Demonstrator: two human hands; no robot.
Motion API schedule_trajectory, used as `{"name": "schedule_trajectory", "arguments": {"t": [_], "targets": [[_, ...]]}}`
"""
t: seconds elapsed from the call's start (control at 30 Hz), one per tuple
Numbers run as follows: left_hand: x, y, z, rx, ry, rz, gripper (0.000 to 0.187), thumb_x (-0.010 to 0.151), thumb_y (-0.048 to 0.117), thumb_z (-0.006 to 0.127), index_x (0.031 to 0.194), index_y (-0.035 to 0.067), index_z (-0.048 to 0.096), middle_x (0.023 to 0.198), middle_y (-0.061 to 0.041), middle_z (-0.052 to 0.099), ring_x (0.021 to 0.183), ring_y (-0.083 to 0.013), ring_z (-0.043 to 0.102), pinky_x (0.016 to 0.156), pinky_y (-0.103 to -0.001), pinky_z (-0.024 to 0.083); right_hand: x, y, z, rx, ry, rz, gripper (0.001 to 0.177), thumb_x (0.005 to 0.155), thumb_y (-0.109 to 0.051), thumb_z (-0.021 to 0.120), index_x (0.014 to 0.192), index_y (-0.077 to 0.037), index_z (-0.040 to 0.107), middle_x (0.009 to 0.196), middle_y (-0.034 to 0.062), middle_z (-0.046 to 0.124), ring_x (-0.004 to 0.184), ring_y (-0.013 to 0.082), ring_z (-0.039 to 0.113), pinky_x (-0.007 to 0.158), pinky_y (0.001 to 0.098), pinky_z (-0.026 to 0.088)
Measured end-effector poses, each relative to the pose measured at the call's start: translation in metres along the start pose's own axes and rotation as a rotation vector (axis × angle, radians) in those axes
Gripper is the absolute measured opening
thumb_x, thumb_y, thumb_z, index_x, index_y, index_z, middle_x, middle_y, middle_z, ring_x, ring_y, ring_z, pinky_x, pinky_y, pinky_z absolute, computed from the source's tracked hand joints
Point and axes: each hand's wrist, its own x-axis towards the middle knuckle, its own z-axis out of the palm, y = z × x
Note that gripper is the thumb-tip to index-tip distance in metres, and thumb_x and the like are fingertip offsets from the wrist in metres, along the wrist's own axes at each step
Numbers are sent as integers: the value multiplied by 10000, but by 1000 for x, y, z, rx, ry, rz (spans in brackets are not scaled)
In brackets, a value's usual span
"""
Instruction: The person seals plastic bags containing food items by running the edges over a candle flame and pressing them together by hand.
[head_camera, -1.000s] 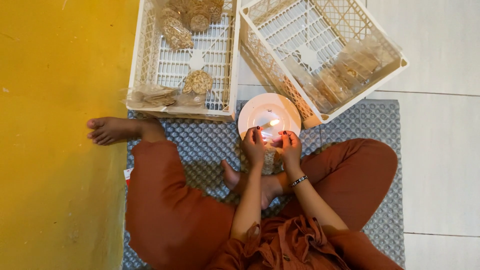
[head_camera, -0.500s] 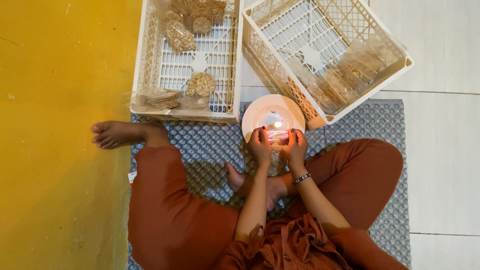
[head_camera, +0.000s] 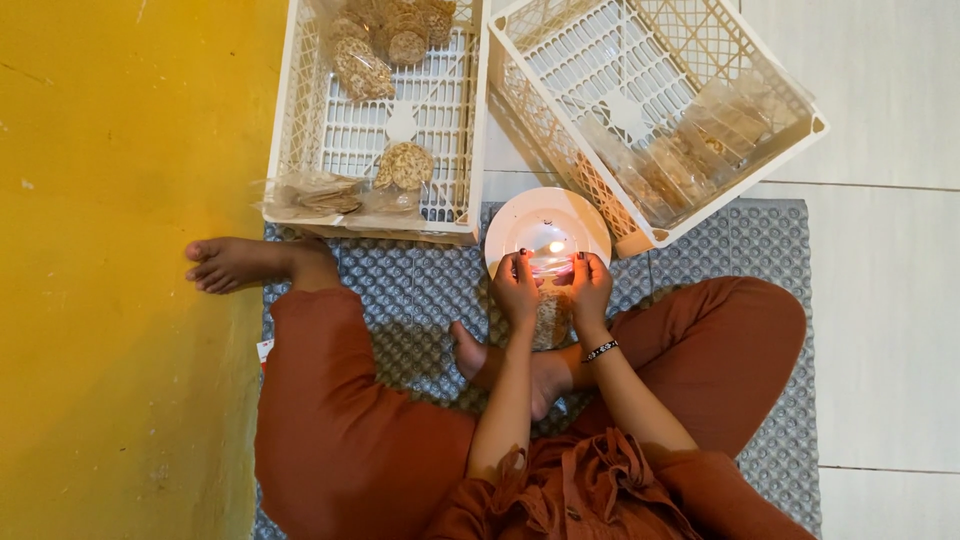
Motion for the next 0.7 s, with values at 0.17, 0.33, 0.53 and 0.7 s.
{"name": "schedule_trajectory", "arguments": {"t": [0.17,0.33,0.53,0.7], "targets": [[-2,10,-5,-9,1,-12,209,1000,284,635,922,145,771,682,-80,729,535,-179,715,521,-279,583,1,6,2,-26,-8,-2,242,1074,-187,561,951,-40,708,614,155,650,534,213,700,544,285,576],[0,14,-10,-23,6,-32,216,1009,284,628,926,138,764,679,-74,735,524,-161,705,527,-273,578,-4,-4,8,-27,-11,8,237,1071,-201,561,936,-66,701,580,134,637,531,188,683,536,261,553],[3,7,-11,-27,56,-9,183,989,265,654,908,146,766,648,-75,727,498,-161,690,491,-263,556,-15,-22,17,-89,3,12,240,1072,-214,581,898,-107,707,609,92,618,562,117,614,556,252,519],[1,14,-16,-61,87,-35,195,988,272,647,894,144,760,639,-70,717,479,-146,672,476,-244,542,-12,-12,21,-62,-5,16,238,1073,-188,568,909,-89,711,586,99,615,535,148,644,549,245,540]]}}
